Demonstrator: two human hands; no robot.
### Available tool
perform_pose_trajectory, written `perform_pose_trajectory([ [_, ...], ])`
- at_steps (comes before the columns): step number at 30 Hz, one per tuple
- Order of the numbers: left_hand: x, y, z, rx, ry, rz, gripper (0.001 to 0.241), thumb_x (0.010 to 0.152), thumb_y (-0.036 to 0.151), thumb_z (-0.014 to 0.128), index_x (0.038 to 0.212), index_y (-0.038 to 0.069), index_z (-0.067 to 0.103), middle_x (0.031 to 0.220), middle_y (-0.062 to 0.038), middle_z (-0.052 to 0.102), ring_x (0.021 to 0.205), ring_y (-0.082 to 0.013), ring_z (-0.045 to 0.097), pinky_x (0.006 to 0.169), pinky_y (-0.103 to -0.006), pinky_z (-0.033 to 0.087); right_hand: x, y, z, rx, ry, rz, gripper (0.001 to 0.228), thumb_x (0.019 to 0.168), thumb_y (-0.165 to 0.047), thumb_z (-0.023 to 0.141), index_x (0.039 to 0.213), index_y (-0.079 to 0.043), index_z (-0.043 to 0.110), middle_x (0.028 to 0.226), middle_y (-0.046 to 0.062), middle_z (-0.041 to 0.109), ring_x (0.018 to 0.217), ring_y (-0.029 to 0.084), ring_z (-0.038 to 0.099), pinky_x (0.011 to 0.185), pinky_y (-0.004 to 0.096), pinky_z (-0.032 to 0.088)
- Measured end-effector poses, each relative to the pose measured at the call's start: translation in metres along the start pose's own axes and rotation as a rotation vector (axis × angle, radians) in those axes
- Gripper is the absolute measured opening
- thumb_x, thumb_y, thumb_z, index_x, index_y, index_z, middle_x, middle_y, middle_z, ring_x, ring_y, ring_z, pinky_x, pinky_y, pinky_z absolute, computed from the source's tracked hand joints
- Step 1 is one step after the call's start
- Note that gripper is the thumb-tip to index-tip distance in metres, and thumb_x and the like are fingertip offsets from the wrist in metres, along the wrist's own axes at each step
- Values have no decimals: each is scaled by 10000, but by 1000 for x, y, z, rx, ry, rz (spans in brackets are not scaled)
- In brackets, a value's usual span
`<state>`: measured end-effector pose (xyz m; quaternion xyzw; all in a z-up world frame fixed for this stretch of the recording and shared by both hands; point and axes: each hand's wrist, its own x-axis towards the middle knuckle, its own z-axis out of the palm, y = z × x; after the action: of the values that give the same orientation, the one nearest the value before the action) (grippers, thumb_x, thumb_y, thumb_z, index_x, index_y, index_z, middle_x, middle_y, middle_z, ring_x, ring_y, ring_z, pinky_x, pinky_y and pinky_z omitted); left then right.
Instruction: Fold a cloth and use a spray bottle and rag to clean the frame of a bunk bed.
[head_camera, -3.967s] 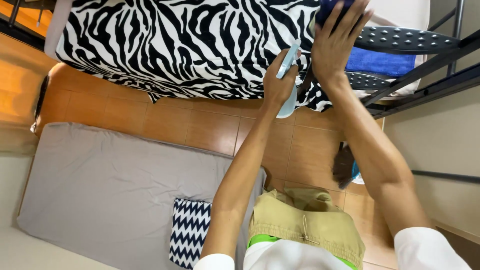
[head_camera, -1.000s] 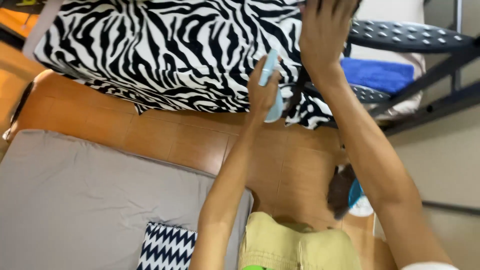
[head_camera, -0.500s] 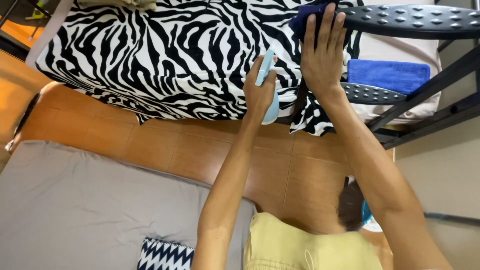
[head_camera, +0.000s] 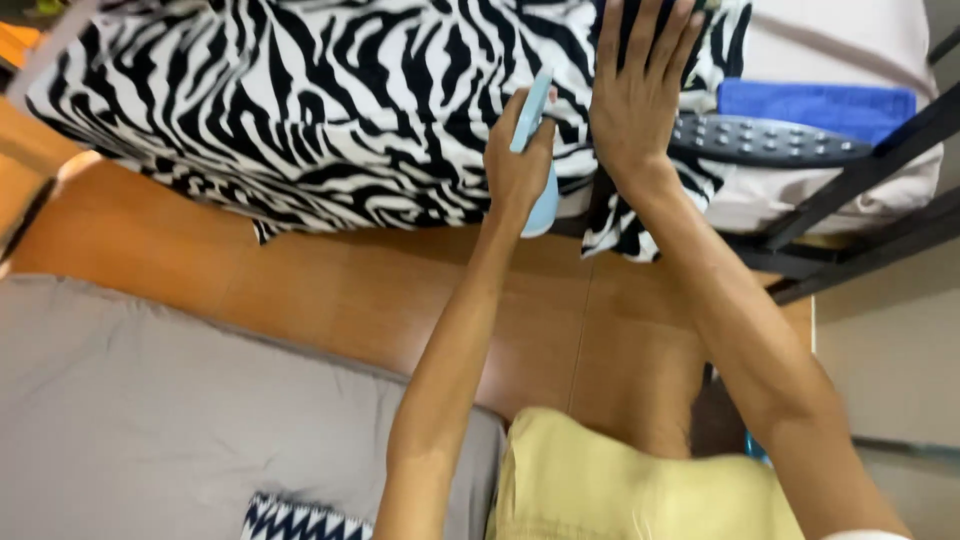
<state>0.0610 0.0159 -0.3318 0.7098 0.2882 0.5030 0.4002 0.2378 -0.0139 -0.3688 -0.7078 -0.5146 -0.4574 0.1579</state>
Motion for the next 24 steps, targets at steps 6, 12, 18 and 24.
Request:
perform_pose_trajectory([
  [6, -13, -3, -4, -67, 20, -79, 341, 906, 139, 594, 1241, 109, 653, 734, -41, 678, 637, -140, 624, 640, -318, 517, -30, -15, 3, 97, -59, -9, 533, 1061, -14, 533, 1561, 84, 376, 1569, 373, 223, 1439, 591, 284, 1239, 697, 229],
  [12, -27, -23, -1, -53, 77, 243, 306, 886, 127, 577, 1182, 123, 655, 1004, -23, 711, 827, -141, 672, 743, -325, 515, -142, -68, 47, -263, -387, -203, 611, 1072, -191, 358, 1628, 51, 281, 1716, 211, 189, 1587, 269, 218, 1253, 380, 242],
  [18, -38, -4, -27, -18, 16, -191, 324, 903, 158, 545, 1188, 144, 699, 796, -41, 701, 663, -163, 631, 648, -331, 517, -144, -51, 20, -286, -362, -278, 622, 1074, -193, 394, 1639, 36, 272, 1738, 181, 178, 1611, 231, 174, 1285, 355, 175],
  [24, -6, 37, -46, 51, 120, 86, 300, 909, 162, 578, 1179, 141, 708, 1001, -51, 746, 895, -166, 695, 815, -340, 543, -15, 4, -57, -412, -184, -435, 568, 1042, -242, 397, 1565, -21, 413, 1685, 120, 322, 1585, 203, 234, 1281, 367, 124],
])
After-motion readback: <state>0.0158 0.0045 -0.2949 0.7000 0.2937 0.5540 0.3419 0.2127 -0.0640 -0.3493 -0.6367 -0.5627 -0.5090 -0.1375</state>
